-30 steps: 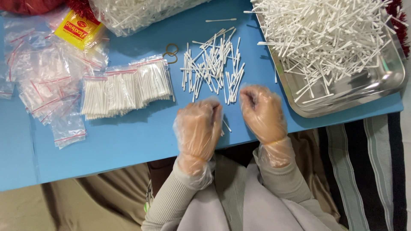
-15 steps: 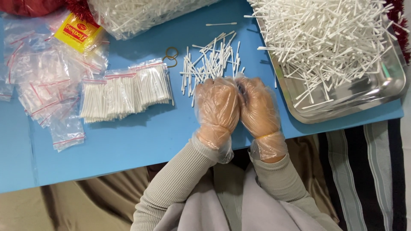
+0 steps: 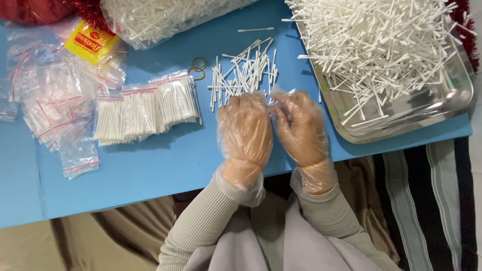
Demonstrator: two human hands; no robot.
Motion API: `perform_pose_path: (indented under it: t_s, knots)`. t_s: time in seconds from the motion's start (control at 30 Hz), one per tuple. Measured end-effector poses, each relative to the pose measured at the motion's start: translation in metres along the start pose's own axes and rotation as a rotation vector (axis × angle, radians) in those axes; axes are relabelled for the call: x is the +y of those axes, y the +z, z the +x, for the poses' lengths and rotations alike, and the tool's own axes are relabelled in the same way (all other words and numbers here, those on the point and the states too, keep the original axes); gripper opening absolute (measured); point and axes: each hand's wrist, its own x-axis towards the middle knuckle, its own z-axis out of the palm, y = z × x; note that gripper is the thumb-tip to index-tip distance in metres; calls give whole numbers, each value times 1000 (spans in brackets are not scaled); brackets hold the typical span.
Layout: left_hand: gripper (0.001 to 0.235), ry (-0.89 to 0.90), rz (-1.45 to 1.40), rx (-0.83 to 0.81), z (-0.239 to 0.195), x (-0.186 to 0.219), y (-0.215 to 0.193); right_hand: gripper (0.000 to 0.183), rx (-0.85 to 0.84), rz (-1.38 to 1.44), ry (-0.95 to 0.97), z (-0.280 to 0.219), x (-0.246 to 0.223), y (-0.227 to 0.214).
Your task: The person sorts white cotton swabs by hand, gathering them from a tray and placing them into small clear plastic bags.
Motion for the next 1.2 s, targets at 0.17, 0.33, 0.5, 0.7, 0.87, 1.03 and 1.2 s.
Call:
perform_pose_path:
  t_s: [0.17,0.33,0.5,0.7,0.87,1.03,1.2]
  knots:
    - [7,-28,-155,17,-16,-15,-25,5,38,19,-162,3,-16,-16]
    - [10,-44,-351,178,-36,-31,-50,8,-21,93,-186,-1,-23,-17]
    - [7,-54,-325,280,-60,-52,-44,3,-57,540,23,-12,-17,-12]
    - [14,-60,-327,194,-76,-65,-4,1,-49,579,101,-7,-25,-8]
    - [18,-73,-391,152,-84,-65,4,3,-110,486,133,-13,-28,-11]
    - [20,-75,-384,118,-88,-65,11,7,-239,310,102,-34,-25,-3]
    - [22,-84,-388,110,-91,-59,22,10,-319,-84,45,-48,-31,12]
